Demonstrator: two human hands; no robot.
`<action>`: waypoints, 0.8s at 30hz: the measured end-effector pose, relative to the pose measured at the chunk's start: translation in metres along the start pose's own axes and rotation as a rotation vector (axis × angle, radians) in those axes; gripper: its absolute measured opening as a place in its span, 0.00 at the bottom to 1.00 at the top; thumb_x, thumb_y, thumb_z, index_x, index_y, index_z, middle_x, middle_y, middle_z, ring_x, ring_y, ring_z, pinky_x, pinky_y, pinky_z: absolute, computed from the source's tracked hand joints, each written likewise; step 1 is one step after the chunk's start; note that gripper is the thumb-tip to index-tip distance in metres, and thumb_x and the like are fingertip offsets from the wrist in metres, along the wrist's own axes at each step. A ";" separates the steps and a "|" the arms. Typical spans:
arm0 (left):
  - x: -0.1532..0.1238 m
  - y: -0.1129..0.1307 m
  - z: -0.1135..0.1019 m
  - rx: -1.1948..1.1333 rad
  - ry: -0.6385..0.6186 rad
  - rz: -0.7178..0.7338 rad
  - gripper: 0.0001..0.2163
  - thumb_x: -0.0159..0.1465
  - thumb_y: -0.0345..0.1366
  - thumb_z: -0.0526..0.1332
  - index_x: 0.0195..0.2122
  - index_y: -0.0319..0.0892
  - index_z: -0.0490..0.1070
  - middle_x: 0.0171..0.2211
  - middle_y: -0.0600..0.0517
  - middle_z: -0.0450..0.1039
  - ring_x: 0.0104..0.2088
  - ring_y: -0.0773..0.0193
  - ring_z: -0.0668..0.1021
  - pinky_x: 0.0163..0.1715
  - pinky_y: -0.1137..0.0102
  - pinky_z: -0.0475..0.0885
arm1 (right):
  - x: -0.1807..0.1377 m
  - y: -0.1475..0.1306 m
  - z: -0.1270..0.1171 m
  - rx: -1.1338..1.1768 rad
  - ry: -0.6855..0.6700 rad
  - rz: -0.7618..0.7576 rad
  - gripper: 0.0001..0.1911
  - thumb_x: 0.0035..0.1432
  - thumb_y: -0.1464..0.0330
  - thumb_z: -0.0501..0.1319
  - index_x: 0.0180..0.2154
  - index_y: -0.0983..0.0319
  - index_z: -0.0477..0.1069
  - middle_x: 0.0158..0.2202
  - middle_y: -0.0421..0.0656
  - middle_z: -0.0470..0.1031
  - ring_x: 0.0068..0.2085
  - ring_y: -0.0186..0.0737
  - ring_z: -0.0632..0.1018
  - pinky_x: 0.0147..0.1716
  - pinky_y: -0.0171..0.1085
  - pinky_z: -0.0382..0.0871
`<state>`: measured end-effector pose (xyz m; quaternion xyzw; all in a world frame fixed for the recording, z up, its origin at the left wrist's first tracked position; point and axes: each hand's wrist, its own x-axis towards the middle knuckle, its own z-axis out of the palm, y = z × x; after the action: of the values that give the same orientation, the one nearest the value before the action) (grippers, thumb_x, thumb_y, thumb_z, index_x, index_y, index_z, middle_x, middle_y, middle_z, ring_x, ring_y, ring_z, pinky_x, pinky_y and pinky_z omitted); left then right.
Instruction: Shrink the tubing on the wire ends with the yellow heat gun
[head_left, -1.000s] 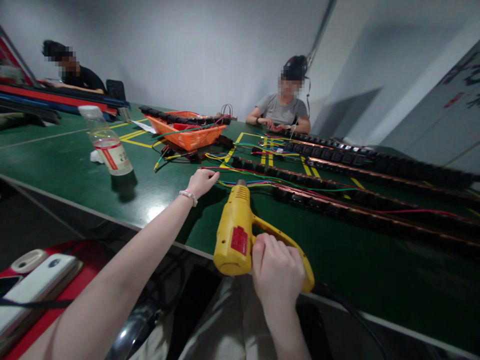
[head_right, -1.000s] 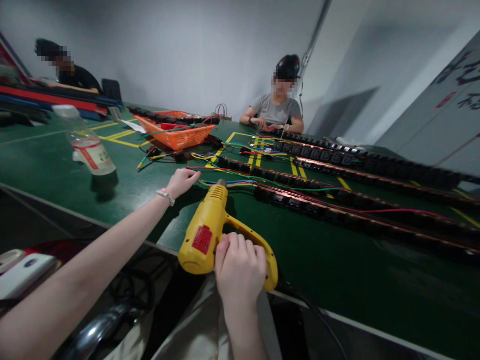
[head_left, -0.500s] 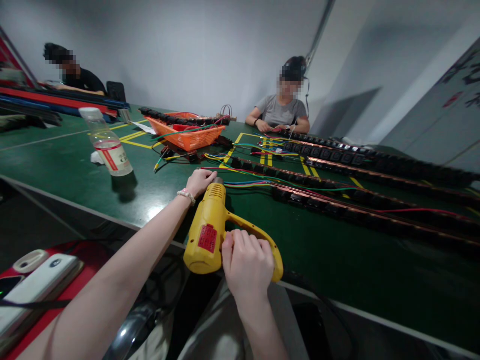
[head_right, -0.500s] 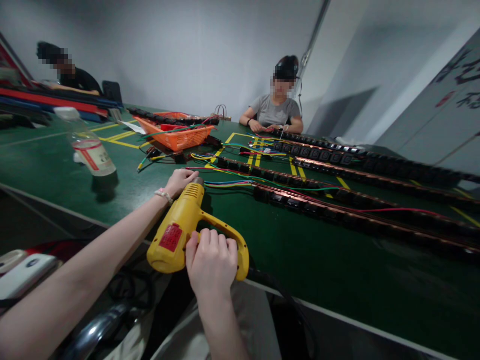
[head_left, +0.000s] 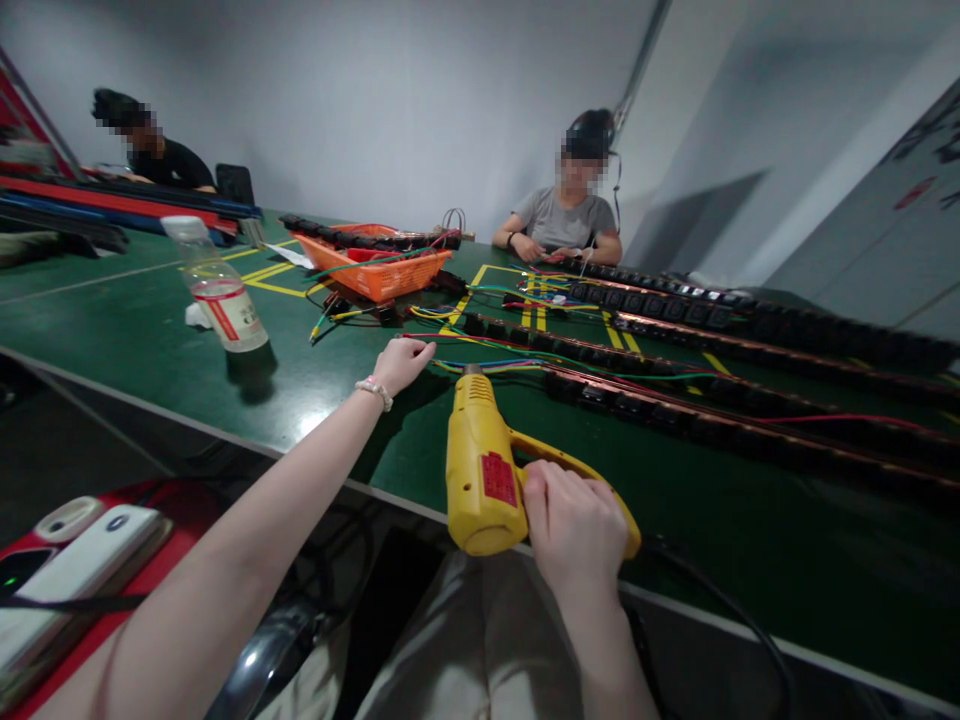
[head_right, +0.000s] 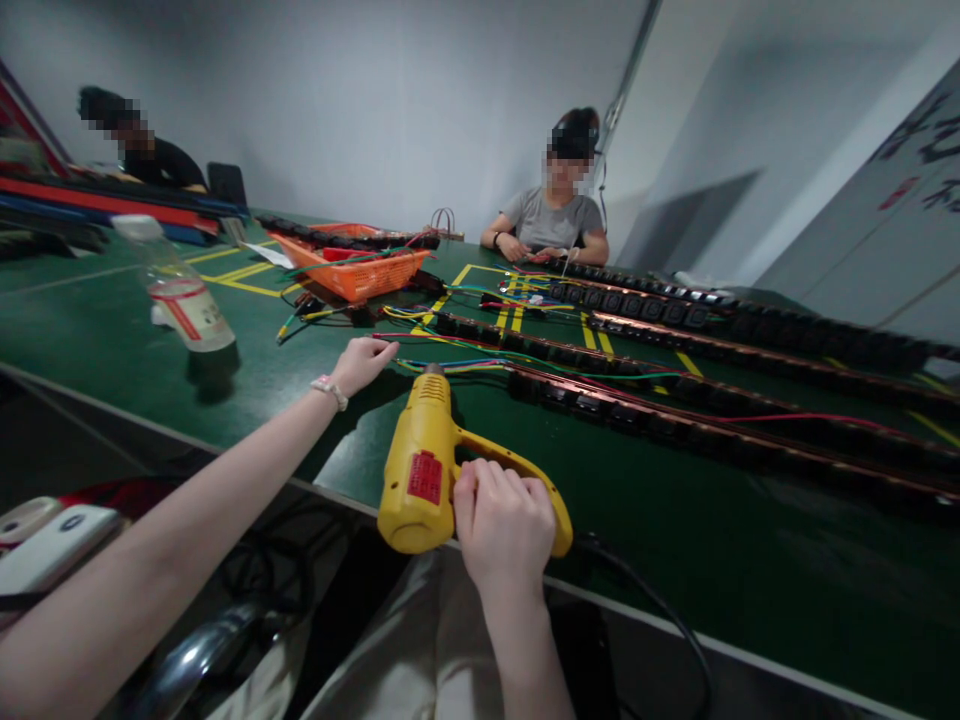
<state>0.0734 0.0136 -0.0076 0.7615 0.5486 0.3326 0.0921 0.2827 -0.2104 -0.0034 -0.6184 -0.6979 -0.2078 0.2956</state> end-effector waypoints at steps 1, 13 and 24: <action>0.000 0.000 0.000 -0.001 0.001 0.000 0.22 0.61 0.49 0.46 0.17 0.40 0.63 0.17 0.54 0.57 0.22 0.68 0.60 0.24 0.71 0.50 | -0.001 0.005 -0.001 -0.011 0.000 0.010 0.20 0.64 0.67 0.44 0.28 0.61 0.71 0.23 0.39 0.73 0.27 0.33 0.69 0.33 0.36 0.52; 0.001 0.000 -0.002 -0.015 -0.016 -0.010 0.21 0.61 0.48 0.48 0.16 0.40 0.60 0.15 0.55 0.56 0.20 0.69 0.58 0.23 0.70 0.50 | -0.008 0.055 -0.010 -0.282 0.019 0.093 0.20 0.64 0.66 0.45 0.29 0.62 0.72 0.23 0.40 0.74 0.25 0.34 0.70 0.30 0.35 0.55; 0.004 0.001 0.002 -0.020 -0.012 0.005 0.22 0.61 0.47 0.47 0.15 0.40 0.59 0.16 0.55 0.56 0.20 0.70 0.57 0.24 0.71 0.50 | -0.010 0.036 -0.011 -0.297 0.010 0.110 0.20 0.65 0.67 0.44 0.30 0.63 0.72 0.24 0.42 0.74 0.27 0.35 0.72 0.32 0.36 0.55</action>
<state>0.0761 0.0168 -0.0072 0.7640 0.5427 0.3335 0.1020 0.3203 -0.2202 -0.0048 -0.6914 -0.6232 -0.2954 0.2156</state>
